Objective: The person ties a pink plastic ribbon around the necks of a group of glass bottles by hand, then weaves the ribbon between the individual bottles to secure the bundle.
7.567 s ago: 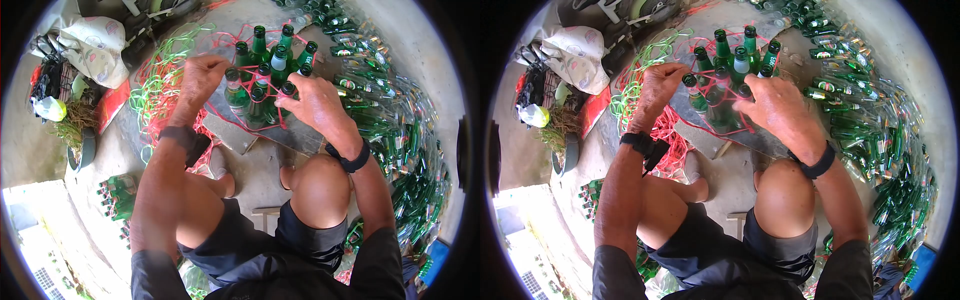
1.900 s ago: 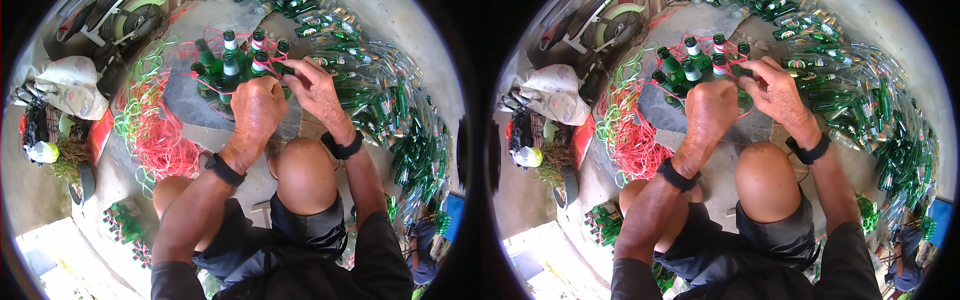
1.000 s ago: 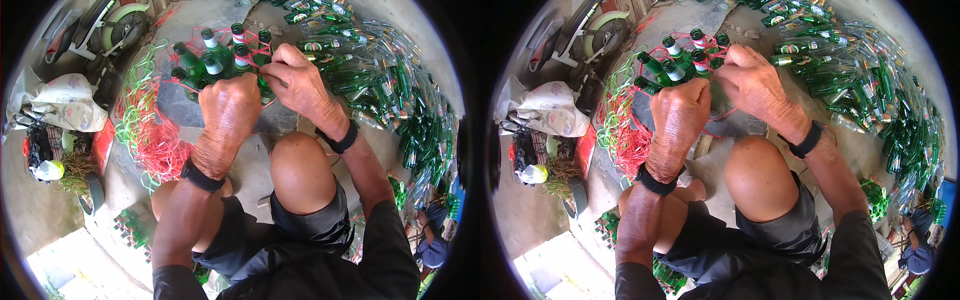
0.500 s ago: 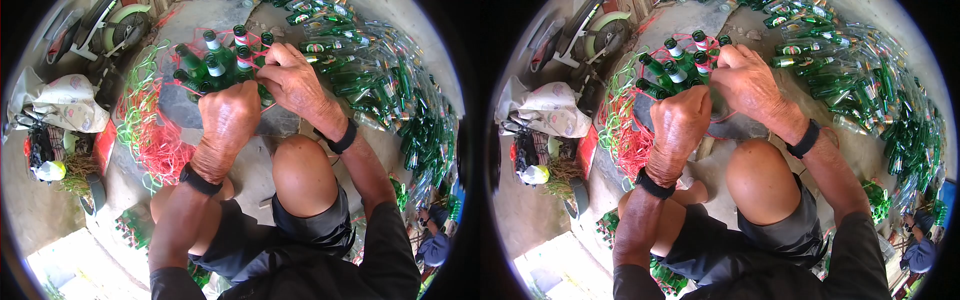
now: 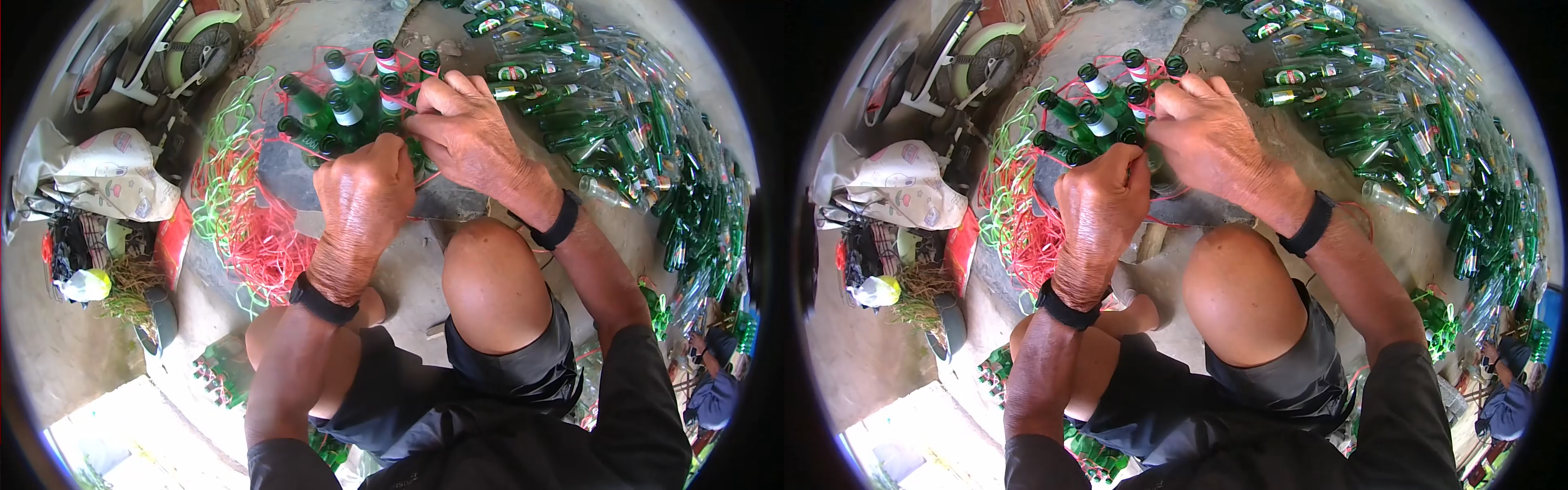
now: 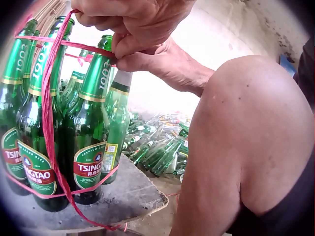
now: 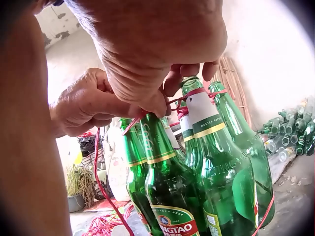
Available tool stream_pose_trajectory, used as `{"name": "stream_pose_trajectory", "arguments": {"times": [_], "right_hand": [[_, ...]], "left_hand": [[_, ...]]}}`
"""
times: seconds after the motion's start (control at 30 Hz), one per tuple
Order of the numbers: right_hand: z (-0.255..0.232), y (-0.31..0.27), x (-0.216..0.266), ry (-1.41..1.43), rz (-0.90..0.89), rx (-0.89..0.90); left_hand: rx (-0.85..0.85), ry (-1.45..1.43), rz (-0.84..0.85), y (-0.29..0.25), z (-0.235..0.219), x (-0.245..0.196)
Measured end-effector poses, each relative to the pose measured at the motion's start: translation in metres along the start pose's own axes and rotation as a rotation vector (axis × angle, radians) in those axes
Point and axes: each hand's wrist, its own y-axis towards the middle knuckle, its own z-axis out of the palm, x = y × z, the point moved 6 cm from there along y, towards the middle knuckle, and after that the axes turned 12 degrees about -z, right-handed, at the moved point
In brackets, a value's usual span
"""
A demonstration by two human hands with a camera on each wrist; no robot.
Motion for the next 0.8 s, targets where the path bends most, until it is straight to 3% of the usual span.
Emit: {"name": "stream_pose_trajectory", "arguments": {"times": [0.23,0.3,0.5,0.8], "right_hand": [[-0.003,0.002,-0.004,0.157,0.035,-0.019],[-0.007,0.0,-0.011,0.27,0.052,-0.141],[-0.012,-0.004,-0.014,0.195,0.122,-0.078],[-0.009,-0.007,-0.018,0.22,0.089,-0.13]], "left_hand": [[0.051,0.015,-0.057,0.003,-0.004,0.001],[0.052,0.01,-0.059,0.004,-0.003,0.002],[0.044,-0.015,-0.036,0.007,-0.006,0.0],[0.1,-0.096,-0.046,0.024,-0.011,-0.002]]}}
